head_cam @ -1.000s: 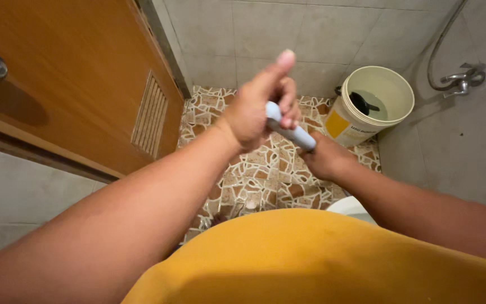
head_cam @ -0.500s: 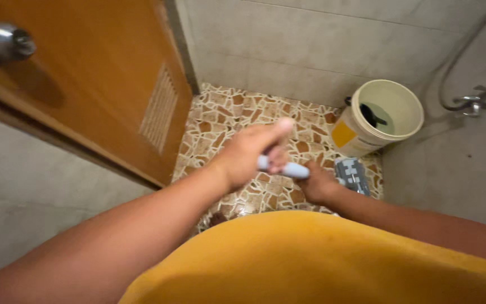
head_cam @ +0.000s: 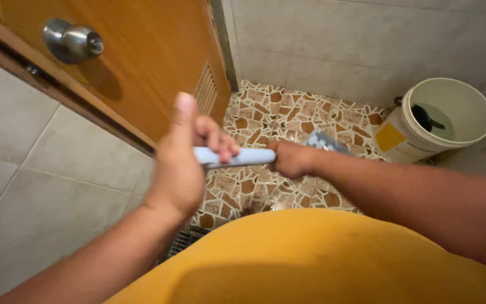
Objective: The person attaches a mop head to a pole by hand, then dips a small container into a bucket of water and pours it onto the floor before continuing to assemble and test the mop components.
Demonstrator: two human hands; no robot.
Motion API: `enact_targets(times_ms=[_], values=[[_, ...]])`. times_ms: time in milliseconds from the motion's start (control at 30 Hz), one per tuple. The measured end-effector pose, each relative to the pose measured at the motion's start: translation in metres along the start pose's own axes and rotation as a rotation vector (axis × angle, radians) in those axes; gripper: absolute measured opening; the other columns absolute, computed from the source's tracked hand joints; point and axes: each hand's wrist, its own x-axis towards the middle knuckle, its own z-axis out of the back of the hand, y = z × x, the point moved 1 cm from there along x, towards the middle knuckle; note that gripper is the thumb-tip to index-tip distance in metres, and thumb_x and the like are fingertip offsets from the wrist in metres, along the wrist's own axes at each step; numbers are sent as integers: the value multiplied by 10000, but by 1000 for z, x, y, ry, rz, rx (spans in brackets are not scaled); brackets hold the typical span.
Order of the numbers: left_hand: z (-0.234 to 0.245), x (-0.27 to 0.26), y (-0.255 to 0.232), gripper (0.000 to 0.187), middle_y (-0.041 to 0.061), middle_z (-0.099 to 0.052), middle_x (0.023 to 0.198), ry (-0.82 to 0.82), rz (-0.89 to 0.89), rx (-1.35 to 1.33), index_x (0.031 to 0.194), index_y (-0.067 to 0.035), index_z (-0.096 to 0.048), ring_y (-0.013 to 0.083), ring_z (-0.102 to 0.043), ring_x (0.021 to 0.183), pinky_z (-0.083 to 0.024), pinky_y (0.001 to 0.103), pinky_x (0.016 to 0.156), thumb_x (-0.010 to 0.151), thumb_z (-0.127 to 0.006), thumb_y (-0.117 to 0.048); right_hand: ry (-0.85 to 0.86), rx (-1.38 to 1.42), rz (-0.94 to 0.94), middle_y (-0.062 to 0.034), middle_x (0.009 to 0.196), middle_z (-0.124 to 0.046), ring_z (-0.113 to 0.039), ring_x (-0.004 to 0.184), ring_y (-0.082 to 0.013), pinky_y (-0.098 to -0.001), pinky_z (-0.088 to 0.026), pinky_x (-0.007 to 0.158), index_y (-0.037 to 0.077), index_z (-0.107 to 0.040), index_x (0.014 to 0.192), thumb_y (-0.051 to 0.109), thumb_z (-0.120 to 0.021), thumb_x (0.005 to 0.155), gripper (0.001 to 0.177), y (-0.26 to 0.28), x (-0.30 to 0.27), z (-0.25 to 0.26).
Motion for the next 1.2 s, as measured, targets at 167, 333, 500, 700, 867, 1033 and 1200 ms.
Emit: enact_targets(times_ms=[167, 333, 500, 700, 867, 1033, 1200], values=[[-47, 16, 51, 674, 58, -619, 752, 230, -124, 213, 739, -50, -574, 197, -637, 841, -512, 336, 893, 1086, -277, -546, -73, -116, 69, -138, 1134, -741, -701, 1061, -274, -404, -544, 925, 133, -664, 1208, 183, -709, 871, 344, -81, 19, 19], [-99, 34, 97, 585, 38, -587, 800, 457, -43, 229, 815, -48, -580, 176, -558, 807, -480, 325, 825, 1089, -346, -509, -60, -127, 108, -140, 1026, -826, -780, 951, -255, -379, -601, 875, 43, -796, 998, 194, -706, 898, 203, -152, 29, 31], [-120, 52, 105, 635, 35, -604, 768, 477, -98, 261, 761, -58, -591, 159, -569, 757, -493, 314, 778, 1081, -337, -545, -119, 25, 175, -110, 1002, -784, -728, 921, -239, -380, -578, 852, 64, -747, 1061, 127, -740, 798, 271, -180, 28, 50], [-112, 70, 88, 691, 82, -575, 767, 410, -23, 0, 717, -43, -556, 186, -544, 746, -472, 331, 757, 1107, -349, -575, -321, 241, -73, -120, 1083, -724, -681, 975, -247, -391, -543, 860, 130, -635, 1174, 239, -791, 810, 411, -140, 19, 52], [-69, 57, 47, 795, 130, -647, 768, 340, 172, -105, 659, -55, -576, 252, -643, 732, -555, 357, 704, 977, -298, -729, -405, 161, 49, -152, 1102, -733, -711, 1035, -285, -407, -560, 886, 93, -639, 1111, 314, -774, 846, 371, -89, 6, 30], [-33, 58, -1, 873, 156, -614, 761, 375, 254, -148, 659, -47, -567, 298, -663, 849, -603, 468, 715, 929, -287, -828, -432, 98, -18, -179, 1163, -682, -679, 1083, -353, -431, -537, 917, 102, -613, 1147, 394, -737, 875, 418, -39, -19, 17], [-31, 69, -12, 910, 165, -603, 733, 456, 325, -161, 657, -28, -574, 331, -667, 894, -623, 504, 740, 872, -288, -865, -459, 79, -45, -208, 1172, -655, -647, 1085, -385, -469, -523, 895, 113, -626, 1145, 398, -708, 896, 388, -33, -52, 15]])
